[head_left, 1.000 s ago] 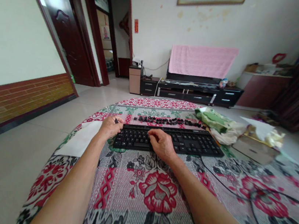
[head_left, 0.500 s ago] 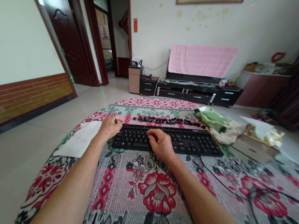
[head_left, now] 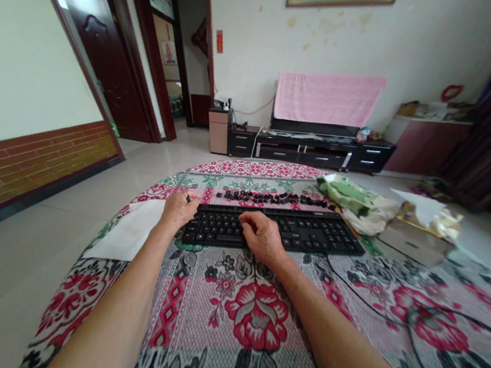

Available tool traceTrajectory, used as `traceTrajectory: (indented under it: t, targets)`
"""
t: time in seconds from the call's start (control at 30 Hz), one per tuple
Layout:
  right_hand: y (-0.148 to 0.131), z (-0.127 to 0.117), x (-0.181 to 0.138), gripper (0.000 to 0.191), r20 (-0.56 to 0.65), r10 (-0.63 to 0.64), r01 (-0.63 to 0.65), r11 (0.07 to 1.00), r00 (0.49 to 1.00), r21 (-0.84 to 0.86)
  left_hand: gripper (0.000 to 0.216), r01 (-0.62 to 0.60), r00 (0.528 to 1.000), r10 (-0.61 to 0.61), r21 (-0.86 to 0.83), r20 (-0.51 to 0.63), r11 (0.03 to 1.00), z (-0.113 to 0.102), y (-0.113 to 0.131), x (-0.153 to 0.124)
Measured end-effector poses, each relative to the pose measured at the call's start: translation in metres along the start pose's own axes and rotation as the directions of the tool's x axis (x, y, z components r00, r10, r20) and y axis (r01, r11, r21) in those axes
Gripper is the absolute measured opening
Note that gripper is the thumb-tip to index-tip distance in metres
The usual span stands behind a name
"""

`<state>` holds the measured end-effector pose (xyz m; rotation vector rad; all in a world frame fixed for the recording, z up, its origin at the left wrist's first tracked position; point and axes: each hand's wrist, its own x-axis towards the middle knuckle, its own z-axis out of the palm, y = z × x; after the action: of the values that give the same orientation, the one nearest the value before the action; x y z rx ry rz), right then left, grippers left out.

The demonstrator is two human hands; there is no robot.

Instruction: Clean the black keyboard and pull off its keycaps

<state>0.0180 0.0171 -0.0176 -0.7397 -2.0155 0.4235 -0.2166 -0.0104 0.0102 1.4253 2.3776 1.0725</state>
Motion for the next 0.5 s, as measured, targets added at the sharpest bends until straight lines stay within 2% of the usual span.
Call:
traceTrajectory:
  t: [0.13,0.23,0.37,0.5]
  targets:
    - [0.0,0.0,0.0,0.019,0.002,0.0,0.0,1.0,1.0,0.001,0.035,-0.091,0.986,0.111,0.159,-0.122,0.983,0.002,0.011,0.0]
    - [0.002,0.001,0.0,0.02,0.001,0.009,-0.009,1.0,1.0,-0.001,0.038,-0.091,0.985,0.121,0.219,-0.125,0.971,0.004,0.015,0.006]
    - [0.002,0.001,-0.001,0.02,0.004,0.015,-0.015,1.0,1.0,-0.002,0.04,-0.03,0.997,0.046,0.226,-0.068,0.974,0.006,0.011,0.018]
    - [0.001,0.0,-0.001,0.02,0.009,0.016,-0.016,1.0,1.0,-0.002,0.049,0.093,0.993,-0.104,0.173,0.056,0.981,0.004,0.008,0.023]
